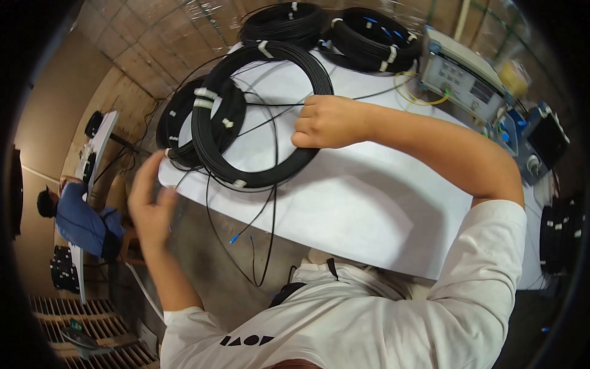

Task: Testing fiber optic cable coils by connecting them to a measurement device.

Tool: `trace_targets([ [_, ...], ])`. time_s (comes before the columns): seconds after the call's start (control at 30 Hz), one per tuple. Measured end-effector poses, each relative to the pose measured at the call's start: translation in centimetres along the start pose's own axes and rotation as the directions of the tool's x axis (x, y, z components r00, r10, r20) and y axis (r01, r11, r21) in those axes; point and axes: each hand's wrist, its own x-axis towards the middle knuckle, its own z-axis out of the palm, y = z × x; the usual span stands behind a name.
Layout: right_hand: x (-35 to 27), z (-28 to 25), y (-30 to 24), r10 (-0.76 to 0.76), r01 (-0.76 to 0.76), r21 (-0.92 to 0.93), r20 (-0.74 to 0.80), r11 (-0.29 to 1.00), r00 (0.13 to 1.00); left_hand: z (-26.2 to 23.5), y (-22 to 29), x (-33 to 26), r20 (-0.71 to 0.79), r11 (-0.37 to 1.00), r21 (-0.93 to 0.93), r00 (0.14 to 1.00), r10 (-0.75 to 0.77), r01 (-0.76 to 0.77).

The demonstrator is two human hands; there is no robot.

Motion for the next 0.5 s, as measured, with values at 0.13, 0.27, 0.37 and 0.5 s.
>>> trace_targets([
  [0.13, -4.1, -3.2, -0.9, -0.109, 0.114, -0.108, 0.055, 0.988, 0.993, 10.6, 5.1, 2.1, 0.531, 0.967, -0.164, 0.808, 0.254, -0.197],
  [0.27, -7.0, -5.8, -2.7, -0.133, 0.143, -0.084, 0.117, 0.986, 0.984, 19.1, 8.6, 2.8, 0.91, 0.948, -0.276, 0.361, 0.204, 0.158],
  [0.37, -9.2, -7.0, -3.5, -0.125, 0.136, -0.055, 0.165, 0.989, 0.978, 23.7, 10.7, 1.4, 0.873, 0.852, -0.446, 0.345, 0.345, 0.276],
  [0.5, -11.5, -9.1, -3.5, -0.064, 0.069, -0.022, 0.2, 0.997, 0.978, 24.3, 15.1, 1.5, 0.877, 0.898, -0.365, 0.414, 0.243, 0.246],
])
